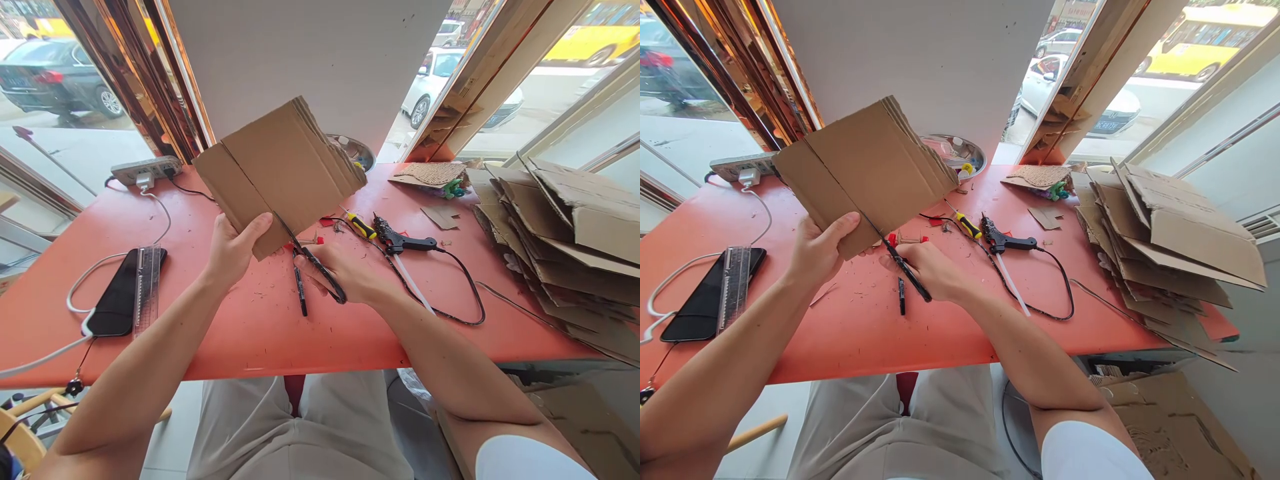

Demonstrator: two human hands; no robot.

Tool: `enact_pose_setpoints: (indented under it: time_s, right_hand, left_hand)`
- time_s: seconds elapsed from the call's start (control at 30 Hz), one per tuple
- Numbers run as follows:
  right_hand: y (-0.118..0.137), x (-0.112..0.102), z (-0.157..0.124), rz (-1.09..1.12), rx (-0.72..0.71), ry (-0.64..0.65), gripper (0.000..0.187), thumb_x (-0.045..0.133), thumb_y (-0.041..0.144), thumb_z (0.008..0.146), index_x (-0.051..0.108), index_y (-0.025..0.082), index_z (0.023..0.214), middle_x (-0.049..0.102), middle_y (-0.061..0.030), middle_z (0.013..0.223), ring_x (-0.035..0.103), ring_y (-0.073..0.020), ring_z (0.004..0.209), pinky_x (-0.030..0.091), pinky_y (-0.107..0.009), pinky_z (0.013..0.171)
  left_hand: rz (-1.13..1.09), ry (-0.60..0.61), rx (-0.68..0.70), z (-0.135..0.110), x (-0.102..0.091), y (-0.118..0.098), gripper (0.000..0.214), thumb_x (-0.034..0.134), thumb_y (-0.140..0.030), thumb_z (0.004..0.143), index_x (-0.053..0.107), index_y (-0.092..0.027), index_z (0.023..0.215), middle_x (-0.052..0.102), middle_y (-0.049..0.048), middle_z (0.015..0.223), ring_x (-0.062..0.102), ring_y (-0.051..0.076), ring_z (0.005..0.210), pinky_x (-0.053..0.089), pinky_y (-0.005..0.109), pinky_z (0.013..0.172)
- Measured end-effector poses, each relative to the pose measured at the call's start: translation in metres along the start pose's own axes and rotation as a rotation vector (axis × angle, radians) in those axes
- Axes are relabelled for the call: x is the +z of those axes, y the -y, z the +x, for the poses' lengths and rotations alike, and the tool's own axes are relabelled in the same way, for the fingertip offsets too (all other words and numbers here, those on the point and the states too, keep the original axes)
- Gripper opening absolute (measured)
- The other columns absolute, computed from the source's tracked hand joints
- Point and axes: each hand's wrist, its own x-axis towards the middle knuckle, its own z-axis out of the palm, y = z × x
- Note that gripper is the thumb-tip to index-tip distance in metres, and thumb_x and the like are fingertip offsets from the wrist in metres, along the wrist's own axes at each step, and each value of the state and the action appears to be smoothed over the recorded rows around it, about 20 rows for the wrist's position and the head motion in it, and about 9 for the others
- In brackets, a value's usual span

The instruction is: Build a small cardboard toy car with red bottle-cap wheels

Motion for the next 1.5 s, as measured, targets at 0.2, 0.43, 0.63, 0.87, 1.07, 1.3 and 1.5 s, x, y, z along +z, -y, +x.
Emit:
enact_pose_setpoints:
  time_s: [0.2, 0.43, 0.63, 0.87, 1.07, 1.3, 1.5]
  right_hand:
    - [0.002, 0.001, 0.000, -0.011, 0.005, -0.038, 0.064, 0.027, 0.084, 0.098, 0.031, 0.028, 0.067, 0.041, 0.0013, 0.061, 0.042, -0.0165, 0.061, 0.034, -0.032, 0.061]
    - [0.000, 0.003, 0.000, 0.009, 0.001, -0.077, 0.064, 0.034, 0.083, 0.097, 0.029, 0.029, 0.064, 0.035, 0.0030, 0.059, 0.037, -0.0148, 0.059, 0.029, -0.031, 0.057]
    - [0.006, 0.000, 0.000, 0.012, 0.005, -0.040, 0.067, 0.032, 0.088, 0.094, 0.027, 0.029, 0.065, 0.034, 0.0029, 0.060, 0.035, -0.0149, 0.060, 0.029, -0.031, 0.057]
    - [0.009, -0.002, -0.002, 0.015, 0.035, -0.036, 0.068, 0.026, 0.091, 0.094, 0.026, 0.029, 0.066, 0.036, 0.0022, 0.060, 0.039, -0.0158, 0.060, 0.032, -0.032, 0.057]
    - [0.016, -0.002, -0.001, -0.075, 0.023, -0.078, 0.066, 0.029, 0.082, 0.099, 0.025, 0.028, 0.061, 0.035, 0.0013, 0.058, 0.037, -0.0143, 0.058, 0.030, -0.032, 0.057]
    - [0.014, -0.002, -0.001, -0.029, 0.004, -0.067, 0.068, 0.026, 0.084, 0.098, 0.028, 0.028, 0.060, 0.037, 0.0017, 0.054, 0.038, -0.0147, 0.056, 0.032, -0.032, 0.055]
    - [0.009, -0.006, -0.003, -0.044, -0.009, -0.016, 0.074, 0.025, 0.084, 0.100, 0.038, 0.028, 0.054, 0.042, 0.0010, 0.050, 0.042, -0.0150, 0.052, 0.038, -0.034, 0.058]
  left_hand:
    - [0.003, 0.069, -0.012, -0.006, 0.006, -0.006, 0.035, 0.085, -0.049, 0.075, 0.066, -0.022, 0.065, 0.062, 0.0009, 0.053, 0.059, 0.017, 0.043, 0.050, 0.028, 0.038]
    - [-0.001, 0.045, 0.001, -0.005, 0.005, -0.006, 0.038, 0.088, -0.051, 0.073, 0.064, -0.022, 0.066, 0.059, -0.0006, 0.054, 0.058, 0.016, 0.043, 0.047, 0.026, 0.036]
    - [0.011, 0.079, 0.009, -0.005, 0.007, -0.008, 0.042, 0.086, -0.056, 0.076, 0.065, -0.022, 0.065, 0.061, 0.0014, 0.053, 0.062, 0.018, 0.043, 0.049, 0.027, 0.035]
    - [0.014, 0.140, -0.010, -0.006, 0.009, -0.013, 0.044, 0.087, -0.056, 0.073, 0.064, -0.022, 0.058, 0.063, 0.0019, 0.050, 0.057, 0.015, 0.040, 0.051, 0.027, 0.036]
    - [-0.028, 0.159, -0.030, -0.007, 0.010, -0.015, 0.041, 0.089, -0.051, 0.072, 0.065, -0.022, 0.056, 0.062, 0.0025, 0.049, 0.063, 0.019, 0.043, 0.053, 0.028, 0.038]
    - [0.014, 0.143, -0.001, -0.007, 0.008, -0.010, 0.043, 0.085, -0.055, 0.076, 0.064, -0.022, 0.058, 0.063, 0.0017, 0.049, 0.063, 0.019, 0.043, 0.052, 0.028, 0.036]
    - [-0.056, 0.203, -0.070, -0.011, 0.015, -0.014, 0.031, 0.089, -0.045, 0.069, 0.067, -0.022, 0.066, 0.067, 0.0008, 0.056, 0.061, 0.018, 0.043, 0.054, 0.030, 0.038]
